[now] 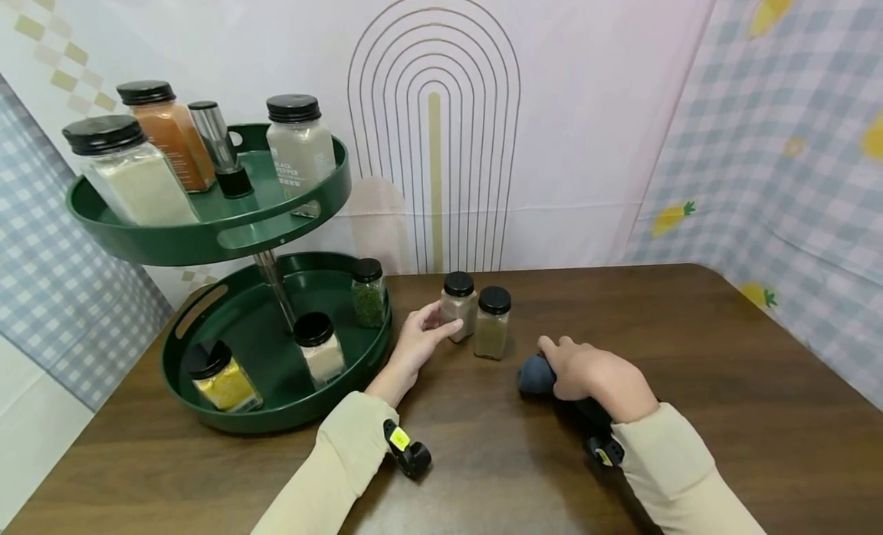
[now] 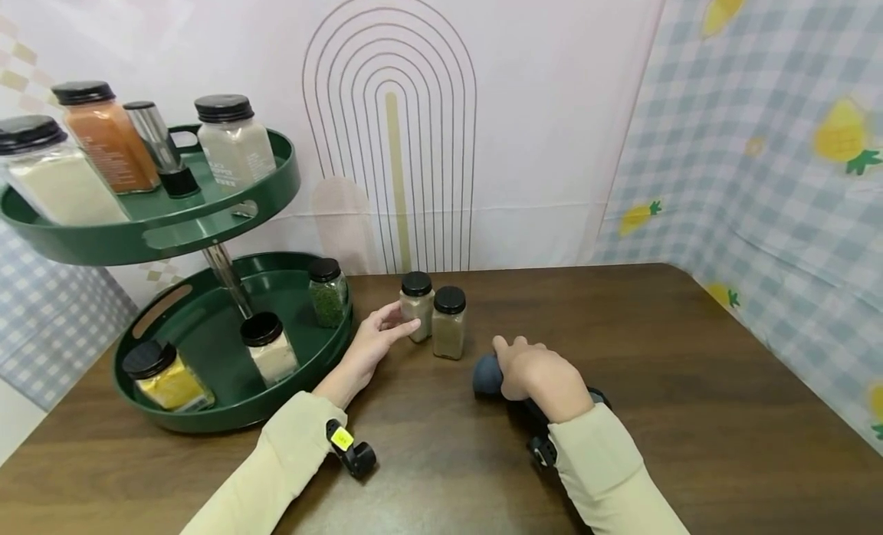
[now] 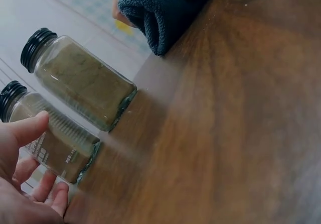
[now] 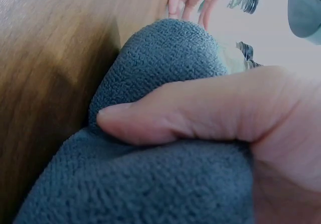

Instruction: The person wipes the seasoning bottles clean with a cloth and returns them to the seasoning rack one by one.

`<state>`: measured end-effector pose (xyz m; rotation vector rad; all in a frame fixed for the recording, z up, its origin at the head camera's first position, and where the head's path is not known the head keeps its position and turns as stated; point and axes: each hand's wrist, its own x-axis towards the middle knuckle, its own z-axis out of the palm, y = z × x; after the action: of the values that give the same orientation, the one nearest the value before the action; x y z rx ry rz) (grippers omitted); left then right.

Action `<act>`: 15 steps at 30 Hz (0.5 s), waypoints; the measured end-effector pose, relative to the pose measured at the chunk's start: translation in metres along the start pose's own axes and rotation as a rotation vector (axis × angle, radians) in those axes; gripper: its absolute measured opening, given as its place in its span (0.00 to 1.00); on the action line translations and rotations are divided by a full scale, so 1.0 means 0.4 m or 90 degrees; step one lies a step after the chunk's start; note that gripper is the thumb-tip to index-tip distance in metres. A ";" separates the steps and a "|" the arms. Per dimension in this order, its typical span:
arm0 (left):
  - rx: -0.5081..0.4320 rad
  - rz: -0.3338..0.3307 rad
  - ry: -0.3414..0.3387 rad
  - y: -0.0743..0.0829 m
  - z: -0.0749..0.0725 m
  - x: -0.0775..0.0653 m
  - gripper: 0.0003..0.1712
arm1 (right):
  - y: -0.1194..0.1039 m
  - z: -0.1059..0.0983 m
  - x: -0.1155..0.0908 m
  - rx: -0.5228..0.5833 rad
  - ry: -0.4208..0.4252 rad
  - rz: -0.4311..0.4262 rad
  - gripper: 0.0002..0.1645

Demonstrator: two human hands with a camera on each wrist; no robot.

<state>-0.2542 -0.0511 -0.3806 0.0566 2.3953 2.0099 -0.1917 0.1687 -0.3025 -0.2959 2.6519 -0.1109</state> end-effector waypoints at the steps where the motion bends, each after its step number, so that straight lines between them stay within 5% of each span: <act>1: 0.010 0.004 0.000 -0.001 0.001 0.001 0.32 | 0.000 0.000 0.001 -0.001 -0.001 0.001 0.34; 15: 0.022 0.032 -0.010 0.002 0.006 -0.009 0.31 | 0.002 0.003 0.007 0.000 -0.002 -0.006 0.32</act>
<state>-0.2505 -0.0486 -0.3803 0.1332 2.4437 1.9795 -0.1939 0.1688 -0.3048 -0.3082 2.6481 -0.1137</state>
